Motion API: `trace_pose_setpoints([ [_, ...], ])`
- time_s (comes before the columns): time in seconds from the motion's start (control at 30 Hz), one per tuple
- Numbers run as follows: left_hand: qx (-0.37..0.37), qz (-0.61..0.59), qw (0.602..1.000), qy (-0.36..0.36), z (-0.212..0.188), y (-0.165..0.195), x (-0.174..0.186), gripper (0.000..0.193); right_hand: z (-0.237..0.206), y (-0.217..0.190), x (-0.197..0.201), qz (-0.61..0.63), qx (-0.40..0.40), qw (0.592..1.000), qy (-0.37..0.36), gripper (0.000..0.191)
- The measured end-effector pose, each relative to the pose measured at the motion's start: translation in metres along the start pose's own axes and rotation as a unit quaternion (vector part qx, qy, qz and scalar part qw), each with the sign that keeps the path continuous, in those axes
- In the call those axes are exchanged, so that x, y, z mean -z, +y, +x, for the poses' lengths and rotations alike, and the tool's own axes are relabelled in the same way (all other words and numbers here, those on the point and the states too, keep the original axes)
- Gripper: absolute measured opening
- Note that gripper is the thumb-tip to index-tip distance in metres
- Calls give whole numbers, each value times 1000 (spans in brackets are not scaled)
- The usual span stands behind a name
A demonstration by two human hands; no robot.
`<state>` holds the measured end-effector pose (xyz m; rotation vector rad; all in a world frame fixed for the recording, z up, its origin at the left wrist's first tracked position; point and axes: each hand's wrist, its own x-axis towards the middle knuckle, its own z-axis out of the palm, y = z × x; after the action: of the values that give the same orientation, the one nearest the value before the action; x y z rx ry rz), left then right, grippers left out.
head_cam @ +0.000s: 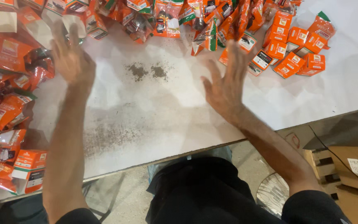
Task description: The person picks up small orange product boxes and plastic-wrapped sachets from a pile on the table, opens a box, inserts a sachet into it, and closes the box, placing finished boxes with the completed pile. They repeat this packing cycle one item at a time throughout the episode.
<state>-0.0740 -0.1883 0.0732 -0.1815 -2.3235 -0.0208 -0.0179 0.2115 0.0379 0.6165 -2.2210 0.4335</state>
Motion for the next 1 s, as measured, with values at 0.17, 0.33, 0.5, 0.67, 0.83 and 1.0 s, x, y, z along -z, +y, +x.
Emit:
trace_pose_setpoints([
  [0.17, -87, -14, 992, 88, 31, -8, 4, 32, -7, -19, -18, 204, 45, 975, -75, 57],
  [0.33, 26, -287, 958, -15, -16, 131, 19, 29, -10, -34, -32, 265, 61, 952, -138, 81],
  [0.5, 37, -431, 881, -191, -28, 185, 21, 13, -13, -22, -46, 293, -69, 941, -156, 80],
  [0.67, 1, -294, 955, -36, 55, 119, -36, 17, -14, -14, -53, 372, -98, 911, -149, 65],
  [0.83, -93, -89, 991, -24, 57, 115, -73, 48, -5, -14, -43, 405, -74, 891, -190, 59],
  [1.0, 69, -324, 930, -160, 14, 127, -20, 21, -3, -12, -37, 436, -119, 870, -198, 57],
])
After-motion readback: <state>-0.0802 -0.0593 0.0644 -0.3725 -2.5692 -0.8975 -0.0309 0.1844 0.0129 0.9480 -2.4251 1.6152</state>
